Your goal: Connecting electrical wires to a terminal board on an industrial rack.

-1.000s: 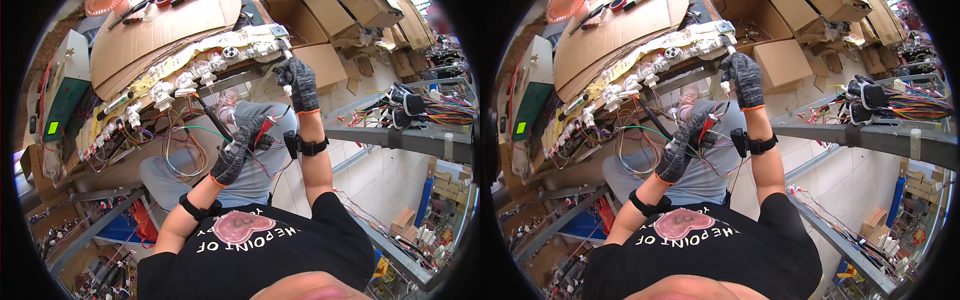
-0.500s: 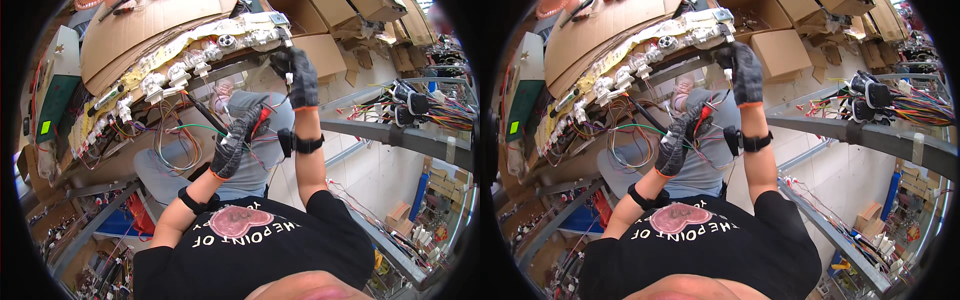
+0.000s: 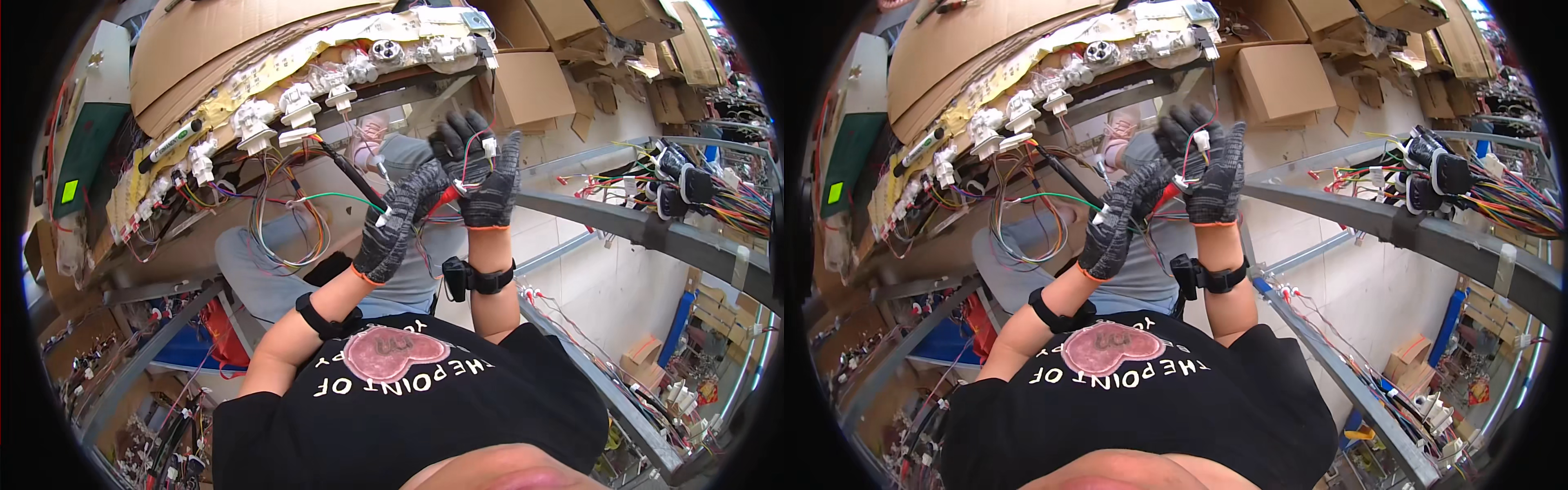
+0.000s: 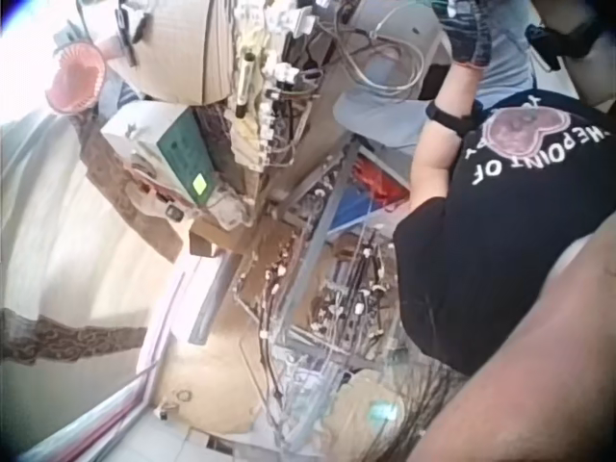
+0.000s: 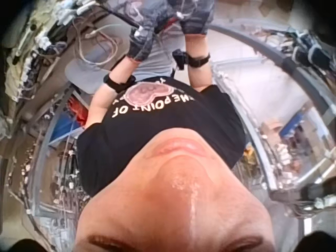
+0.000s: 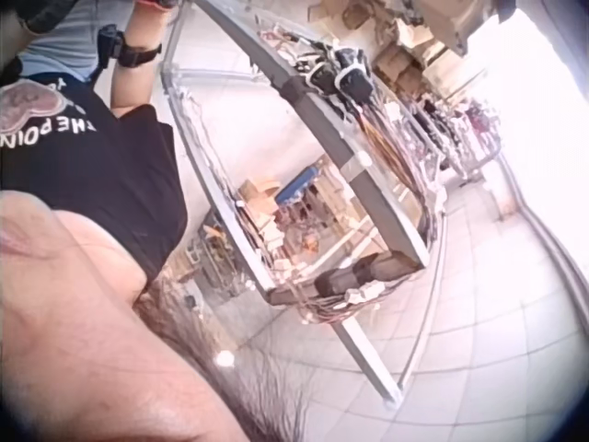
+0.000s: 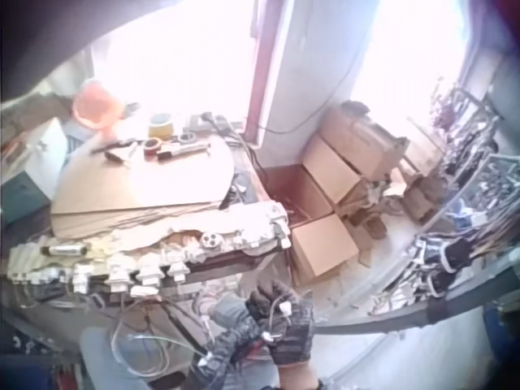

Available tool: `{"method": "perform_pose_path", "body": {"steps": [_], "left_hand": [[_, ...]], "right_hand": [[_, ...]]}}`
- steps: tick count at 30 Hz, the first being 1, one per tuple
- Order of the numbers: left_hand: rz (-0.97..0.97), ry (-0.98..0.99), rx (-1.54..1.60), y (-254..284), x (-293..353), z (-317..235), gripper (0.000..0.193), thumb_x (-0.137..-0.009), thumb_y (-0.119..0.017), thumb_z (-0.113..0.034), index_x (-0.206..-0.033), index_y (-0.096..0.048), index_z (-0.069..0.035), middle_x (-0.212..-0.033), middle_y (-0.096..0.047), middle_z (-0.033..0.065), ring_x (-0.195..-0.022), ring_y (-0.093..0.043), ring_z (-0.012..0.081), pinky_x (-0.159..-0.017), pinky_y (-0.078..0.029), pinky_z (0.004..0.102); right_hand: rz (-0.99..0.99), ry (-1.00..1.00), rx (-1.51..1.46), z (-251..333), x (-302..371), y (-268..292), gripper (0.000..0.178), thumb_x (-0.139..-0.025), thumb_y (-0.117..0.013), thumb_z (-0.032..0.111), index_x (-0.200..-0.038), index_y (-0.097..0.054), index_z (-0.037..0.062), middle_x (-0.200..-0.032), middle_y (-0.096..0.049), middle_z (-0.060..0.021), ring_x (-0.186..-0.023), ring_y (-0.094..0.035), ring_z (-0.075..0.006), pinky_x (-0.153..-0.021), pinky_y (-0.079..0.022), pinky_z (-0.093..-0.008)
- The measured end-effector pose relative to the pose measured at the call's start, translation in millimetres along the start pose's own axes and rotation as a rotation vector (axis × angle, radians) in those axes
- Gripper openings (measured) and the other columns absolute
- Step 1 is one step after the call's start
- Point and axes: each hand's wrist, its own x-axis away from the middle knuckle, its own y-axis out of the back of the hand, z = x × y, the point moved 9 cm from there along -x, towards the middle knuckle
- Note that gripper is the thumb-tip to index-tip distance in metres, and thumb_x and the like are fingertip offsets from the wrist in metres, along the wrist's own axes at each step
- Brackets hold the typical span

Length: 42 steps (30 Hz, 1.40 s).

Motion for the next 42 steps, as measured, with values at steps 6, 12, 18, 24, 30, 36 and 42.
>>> {"method": "perform_pose_path", "body": {"steps": [6,12,18,24,30,36,42], "left_hand": [[0.256,-0.336,-1.008,-40.3,-9.5,-17.2,0.034,-0.086,-0.043,-0.005,-0.119,-0.051,-0.003,-0.123,-0.05,0.0129,-0.117,-0.045,0.0243,-0.101,-0.032,0.0335],[0.175,-0.289,-0.843,-39.1,-5.9,-31.7,0.034,-0.089,-0.038,-0.007,-0.121,-0.049,-0.002,-0.124,-0.048,0.0137,-0.117,-0.044,0.0252,-0.101,-0.032,0.0342],[0.067,-0.321,-1.075,-32.8,0.8,-38.4,0.03,-0.089,-0.042,-0.01,-0.116,-0.052,-0.001,-0.12,-0.051,0.0125,-0.112,-0.047,0.0242,-0.098,-0.033,0.034],[-0.151,-0.525,-1.263,-13.2,21.4,-43.5,0.021,-0.075,-0.064,-0.014,-0.092,-0.059,-0.002,-0.089,-0.058,0.0131,-0.084,-0.056,0.0262,-0.073,-0.047,0.0326],[-0.014,-0.419,-1.133,-23.1,14.7,-58.6,0.019,-0.067,-0.069,-0.012,-0.083,-0.062,-0.003,-0.081,-0.059,0.0121,-0.075,-0.058,0.0301,-0.067,-0.048,0.0357],[0.112,-0.781,-1.399,-50.2,19.6,-78.6,0.024,-0.064,-0.068,-0.024,-0.072,-0.06,-0.003,-0.071,-0.057,0.013,-0.065,-0.056,0.0312,-0.055,-0.045,0.0396],[0.172,-0.786,-1.391,-49.0,15.2,-81.4,0.025,-0.07,-0.064,-0.029,-0.067,-0.057,-0.005,-0.067,-0.054,0.0114,-0.06,-0.054,0.0306,-0.051,-0.043,0.04]], "right_hand": [[-0.254,0.162,0.063,5.9,1.7,16.2,0.051,-0.094,-0.031,0.047,-0.108,-0.051,0.0022,-0.103,-0.058,-0.0183,-0.092,-0.057,-0.0306,-0.088,-0.044,-0.0433],[0.097,0.118,0.699,10.7,10.1,-26.6,0.027,-0.088,-0.054,0.021,-0.104,-0.056,-0.0008,-0.091,-0.064,-0.0112,-0.08,-0.061,-0.0171,-0.072,-0.049,-0.0278],[0.023,0.086,0.648,16.6,-4.8,-26.1,0.016,-0.084,-0.06,0.01,-0.095,-0.061,-0.0019,-0.084,-0.065,-0.0115,-0.074,-0.063,-0.0155,-0.067,-0.049,-0.026],[0.16,0.242,0.554,16.2,-38.0,-35.8,0.017,-0.079,-0.064,0.01,-0.091,-0.061,-0.0024,-0.078,-0.065,-0.0131,-0.067,-0.063,-0.0179,-0.061,-0.049,-0.0256],[-0.074,0.08,0.432,11.7,-53.1,-17.5,0.016,-0.08,-0.062,0.015,-0.089,-0.061,0.0013,-0.072,-0.062,-0.0089,-0.068,-0.062,-0.0207,-0.067,-0.053,-0.0355],[-0.006,-0.022,0.272,1.1,-58.1,-21.0,0.019,-0.08,-0.063,0.025,-0.091,-0.063,0.0088,-0.075,-0.063,-0.0058,-0.071,-0.063,-0.0198,-0.063,-0.053,-0.0362],[-0.119,0.02,0.408,3.7,-59.9,-12.1,0.022,-0.08,-0.063,0.029,-0.091,-0.063,0.0094,-0.079,-0.064,-0.0062,-0.075,-0.063,-0.0206,-0.064,-0.053,-0.0378]]}}
